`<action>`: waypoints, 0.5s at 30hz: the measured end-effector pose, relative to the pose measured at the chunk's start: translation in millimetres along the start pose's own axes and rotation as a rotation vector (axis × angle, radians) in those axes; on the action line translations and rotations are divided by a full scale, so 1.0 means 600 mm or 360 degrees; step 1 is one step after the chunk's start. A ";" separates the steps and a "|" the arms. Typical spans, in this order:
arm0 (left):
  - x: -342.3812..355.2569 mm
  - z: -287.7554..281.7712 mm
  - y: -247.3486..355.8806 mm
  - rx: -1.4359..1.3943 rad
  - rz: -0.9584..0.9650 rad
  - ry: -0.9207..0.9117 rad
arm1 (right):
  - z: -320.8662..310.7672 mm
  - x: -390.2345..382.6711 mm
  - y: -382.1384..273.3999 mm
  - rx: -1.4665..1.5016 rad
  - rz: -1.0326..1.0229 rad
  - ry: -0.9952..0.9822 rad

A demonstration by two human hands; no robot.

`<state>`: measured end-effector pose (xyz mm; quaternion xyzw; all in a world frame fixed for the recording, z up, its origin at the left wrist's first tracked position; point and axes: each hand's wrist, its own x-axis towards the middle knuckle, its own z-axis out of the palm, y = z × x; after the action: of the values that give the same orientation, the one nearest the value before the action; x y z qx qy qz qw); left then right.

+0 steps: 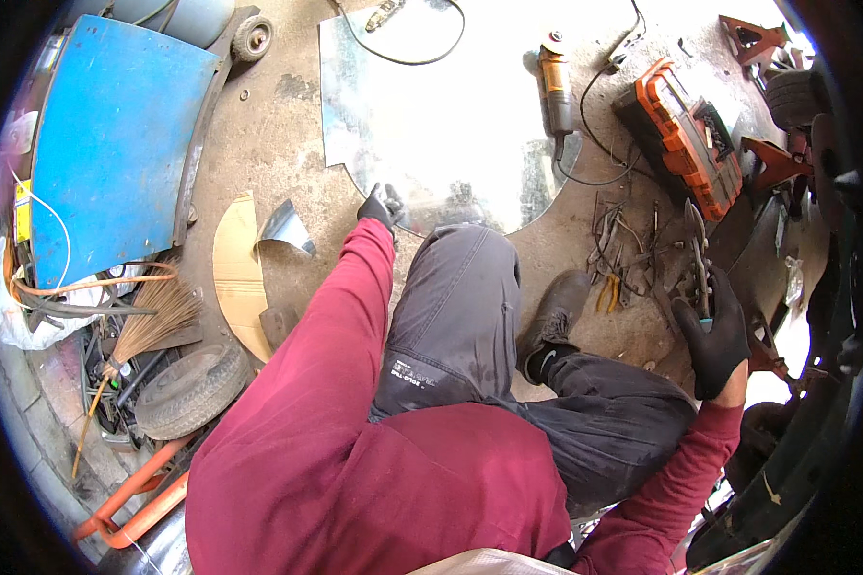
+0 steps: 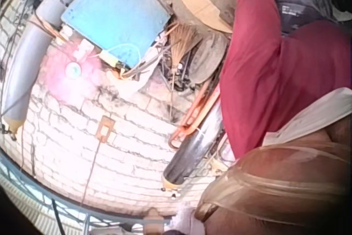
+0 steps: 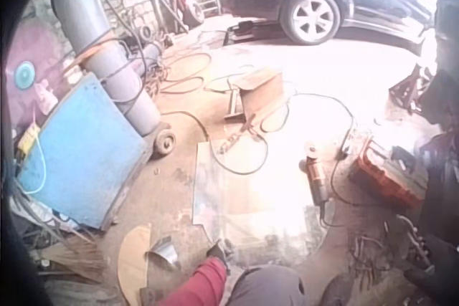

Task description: The person sits on the floor and uses tin snips to cut a sheet of metal into a curved shape. After cutting, the person lifts the shaped metal piece and places it against a large curved metal component.

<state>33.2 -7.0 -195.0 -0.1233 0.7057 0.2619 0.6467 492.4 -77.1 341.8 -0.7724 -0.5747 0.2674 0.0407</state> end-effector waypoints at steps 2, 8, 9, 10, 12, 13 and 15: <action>0.041 -0.078 0.063 0.0009 0.0182 0.0156 | 0.003 0.014 -0.012 0.0142 -0.0034 -0.0081; -0.025 -0.008 0.043 0.0749 0.0985 0.0988 | -0.010 -0.014 0.014 -0.0066 0.0057 -0.0082; -0.049 0.003 0.056 0.0909 0.1186 0.1020 | -0.009 -0.025 0.031 -0.0158 0.0033 -0.0028; -0.073 0.011 0.077 0.1051 0.1360 0.1031 | -0.014 -0.029 0.039 -0.0254 0.0002 0.0021; -0.106 0.032 0.123 0.1364 0.1650 0.0926 | -0.016 -0.027 0.032 -0.0233 0.0110 -0.0023; -0.123 0.050 0.145 0.1525 0.1770 0.0837 | -0.012 -0.020 0.040 -0.0199 0.0154 -0.0053; -0.107 0.108 0.175 0.1944 0.1943 0.0587 | -0.011 -0.011 0.061 -0.0059 0.0129 -0.0129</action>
<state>42.8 104.1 -111.7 0.6020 0.7582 0.1146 0.2227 525.8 -93.8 336.5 -0.7842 -0.5489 0.2892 -0.0080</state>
